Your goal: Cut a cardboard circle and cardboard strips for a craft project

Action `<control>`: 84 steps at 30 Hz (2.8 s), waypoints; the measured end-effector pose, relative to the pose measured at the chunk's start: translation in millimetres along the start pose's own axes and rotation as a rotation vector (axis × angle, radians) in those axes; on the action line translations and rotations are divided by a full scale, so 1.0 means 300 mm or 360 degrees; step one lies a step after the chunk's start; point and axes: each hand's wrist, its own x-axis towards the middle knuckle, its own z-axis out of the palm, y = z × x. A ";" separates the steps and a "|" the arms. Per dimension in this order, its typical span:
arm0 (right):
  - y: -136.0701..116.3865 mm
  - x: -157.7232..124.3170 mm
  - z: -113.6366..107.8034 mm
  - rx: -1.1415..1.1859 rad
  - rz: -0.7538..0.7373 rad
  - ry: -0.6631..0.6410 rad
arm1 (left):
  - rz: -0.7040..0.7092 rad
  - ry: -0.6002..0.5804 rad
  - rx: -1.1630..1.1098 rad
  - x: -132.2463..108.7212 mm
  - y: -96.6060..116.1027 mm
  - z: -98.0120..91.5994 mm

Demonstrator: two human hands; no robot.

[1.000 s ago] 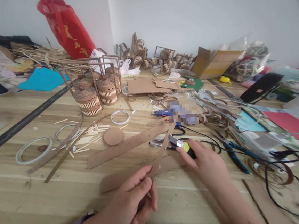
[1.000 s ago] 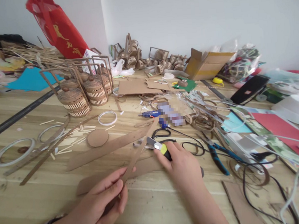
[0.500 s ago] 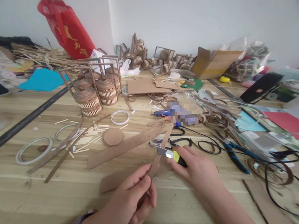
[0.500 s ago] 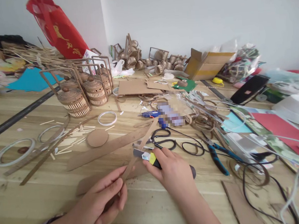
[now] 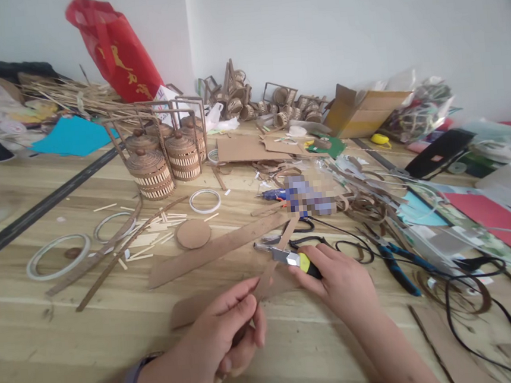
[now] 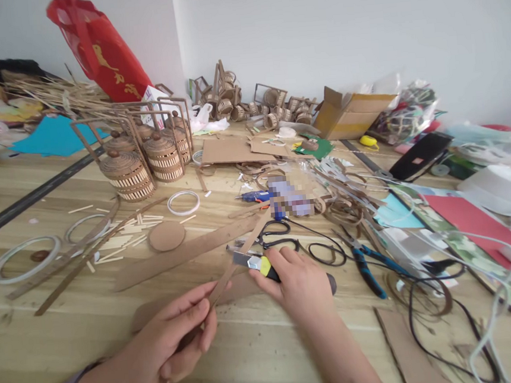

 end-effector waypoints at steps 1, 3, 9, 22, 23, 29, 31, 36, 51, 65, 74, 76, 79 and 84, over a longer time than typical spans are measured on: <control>-0.004 0.002 -0.001 -0.0011 0.0000 0.0012 | -0.0001 -0.0003 0.0001 0.001 0.003 0.001; -0.017 0.006 -0.002 -0.0034 0.0021 0.0047 | -0.0004 -0.0008 0.0013 0.001 0.012 0.005; 0.016 0.019 0.000 -0.0060 0.0295 0.0110 | 0.0006 0.0051 0.0037 -0.013 0.022 0.005; -0.068 -0.021 -0.068 0.0010 0.0170 0.0131 | 0.0063 0.0066 0.0143 -0.007 0.004 0.017; -0.084 -0.016 -0.069 0.0001 0.0098 0.0124 | 0.0064 0.0061 0.0151 -0.006 0.001 0.017; -0.071 -0.005 -0.067 -0.0077 0.0060 0.0135 | 0.0069 0.0017 0.0167 -0.007 -0.007 0.014; -0.057 -0.010 -0.062 -0.0076 0.0052 0.0126 | 0.0059 -0.0004 0.0172 -0.006 -0.004 0.015; -0.040 -0.015 -0.049 -0.0115 0.0019 0.0142 | 0.0018 -0.0035 0.0109 -0.006 0.012 0.025; 0.085 -0.030 -0.062 -0.0087 0.0741 0.0032 | 0.0042 -0.0005 0.0035 -0.013 0.016 0.013; -0.162 0.029 -0.135 0.1238 0.0486 -0.0646 | 0.0564 0.0468 -0.0129 0.024 0.044 -0.022; -0.225 0.086 -0.134 0.1401 0.0397 -0.0745 | 0.0547 0.0618 -0.0054 0.019 0.042 -0.026; -0.229 0.091 -0.127 0.1454 0.0434 -0.0766 | 0.0519 0.0572 0.0009 0.019 0.038 -0.027; -0.248 0.099 -0.127 0.1559 0.0488 -0.0806 | 0.0485 0.0479 0.0110 0.020 0.031 -0.027; -0.252 0.112 -0.137 0.1445 0.0343 -0.0751 | 0.0458 0.0452 0.0226 0.023 0.020 -0.030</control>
